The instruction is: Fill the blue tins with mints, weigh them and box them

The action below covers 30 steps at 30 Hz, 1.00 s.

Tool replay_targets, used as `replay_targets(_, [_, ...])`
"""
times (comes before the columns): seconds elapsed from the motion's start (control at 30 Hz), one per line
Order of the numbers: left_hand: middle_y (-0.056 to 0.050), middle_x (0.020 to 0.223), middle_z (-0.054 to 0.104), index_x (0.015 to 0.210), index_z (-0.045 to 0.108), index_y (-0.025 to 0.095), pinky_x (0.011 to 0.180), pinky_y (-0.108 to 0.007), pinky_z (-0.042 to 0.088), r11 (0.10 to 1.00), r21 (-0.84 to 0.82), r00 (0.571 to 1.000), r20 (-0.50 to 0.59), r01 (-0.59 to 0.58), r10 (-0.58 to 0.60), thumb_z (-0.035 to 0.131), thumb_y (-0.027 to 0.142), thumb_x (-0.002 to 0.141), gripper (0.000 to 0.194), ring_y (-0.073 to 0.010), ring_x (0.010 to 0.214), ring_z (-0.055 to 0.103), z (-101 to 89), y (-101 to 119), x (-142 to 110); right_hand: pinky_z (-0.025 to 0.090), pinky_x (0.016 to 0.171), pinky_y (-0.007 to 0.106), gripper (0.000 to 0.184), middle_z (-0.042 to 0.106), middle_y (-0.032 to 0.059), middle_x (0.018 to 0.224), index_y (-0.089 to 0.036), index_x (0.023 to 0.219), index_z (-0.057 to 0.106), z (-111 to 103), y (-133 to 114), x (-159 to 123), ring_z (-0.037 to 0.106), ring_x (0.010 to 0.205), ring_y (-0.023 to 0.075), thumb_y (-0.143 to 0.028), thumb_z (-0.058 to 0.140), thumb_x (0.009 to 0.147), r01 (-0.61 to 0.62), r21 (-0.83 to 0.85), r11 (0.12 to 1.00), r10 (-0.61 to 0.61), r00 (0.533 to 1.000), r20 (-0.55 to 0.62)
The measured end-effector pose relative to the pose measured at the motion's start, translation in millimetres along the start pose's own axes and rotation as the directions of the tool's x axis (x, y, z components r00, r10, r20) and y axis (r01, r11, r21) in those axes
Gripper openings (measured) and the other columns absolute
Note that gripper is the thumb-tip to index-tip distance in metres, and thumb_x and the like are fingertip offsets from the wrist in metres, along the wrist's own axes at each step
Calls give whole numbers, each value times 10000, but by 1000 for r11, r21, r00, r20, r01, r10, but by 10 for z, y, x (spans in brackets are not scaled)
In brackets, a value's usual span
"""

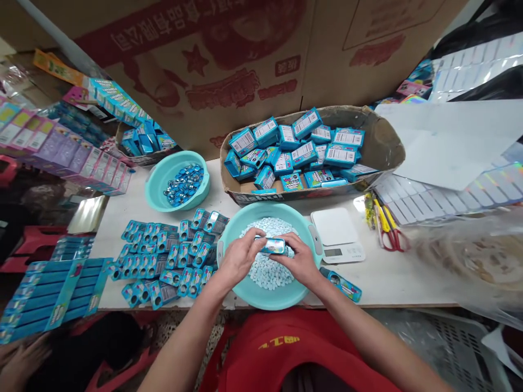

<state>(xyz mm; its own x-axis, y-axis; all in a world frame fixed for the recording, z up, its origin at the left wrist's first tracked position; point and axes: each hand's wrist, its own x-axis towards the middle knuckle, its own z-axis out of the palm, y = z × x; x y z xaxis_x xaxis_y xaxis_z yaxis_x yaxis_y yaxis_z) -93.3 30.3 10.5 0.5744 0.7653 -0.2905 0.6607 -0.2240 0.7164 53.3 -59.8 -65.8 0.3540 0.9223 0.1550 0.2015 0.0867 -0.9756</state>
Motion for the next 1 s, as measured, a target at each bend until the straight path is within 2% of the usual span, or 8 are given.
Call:
replay_targets(0.17, [-41,899,617,1029,576,223,771,-321,442,996,-89,993,-117,-21,10,416,322,871,246,-193,857,566,135,-293,-117,499,801,370,336,629,45,950,-237,967,646,-227,-16,-71,598,906,221,-399,745,690,-58,7,998,59,996,-72])
replay_targets(0.3, [-109,1407,379,1289,454,240,1066,-469,275,990,81,991,-69,-113,118,540,191,776,523,-272,1315,310,219,-356,-253,503,801,374,318,632,39,940,-249,971,656,-215,9,-54,600,899,219,-391,743,699,-31,-66,997,28,998,-54])
replay_targets(0.37, [-107,1429,348,1366,360,256,1081,-452,268,979,81,979,-55,-189,194,539,194,791,605,-260,1329,294,185,-277,-286,503,803,382,305,633,41,936,-251,974,657,-89,-23,-27,602,897,221,-382,738,711,15,-59,998,-14,1000,12])
replay_targets(0.5, [-70,1136,581,1176,528,246,951,-366,406,953,147,964,3,-265,268,539,215,814,364,-228,1095,516,-50,-125,-250,499,868,411,377,620,73,1080,-256,1121,597,104,-149,-12,601,984,233,-388,672,777,65,22,998,-67,994,89])
replay_targets(0.6, [-58,1050,611,1082,547,221,874,-337,436,969,211,953,-241,-130,181,569,276,800,288,-217,990,557,-369,-168,-141,476,933,447,569,526,108,1281,-268,1316,434,-74,-140,-67,562,1107,250,-399,633,799,-4,10,1000,4,1000,-11])
replay_targets(0.7, [-75,1082,606,1134,507,203,848,-351,436,968,234,808,-586,90,66,576,330,778,384,-243,976,563,-748,-350,79,465,933,477,488,571,112,1218,-254,1238,510,-507,11,-219,582,1064,260,-430,617,795,-125,-91,988,105,975,-195])
replay_targets(0.8, [-118,1164,578,1214,460,165,870,-371,415,922,286,717,-697,262,12,559,325,767,485,-289,1050,540,-1006,-610,462,477,894,485,414,621,119,1103,-213,1131,572,-942,188,-519,610,976,257,-457,592,797,-264,-182,947,175,901,-396])
replay_targets(1.0, [-176,1098,623,1214,528,144,881,-458,380,789,445,839,-521,424,-157,563,332,770,484,-362,1072,536,-835,-1065,1212,469,904,490,533,571,143,1176,-187,1195,513,-1140,416,-1187,554,1079,279,-443,644,746,-268,-349,898,144,928,-343])
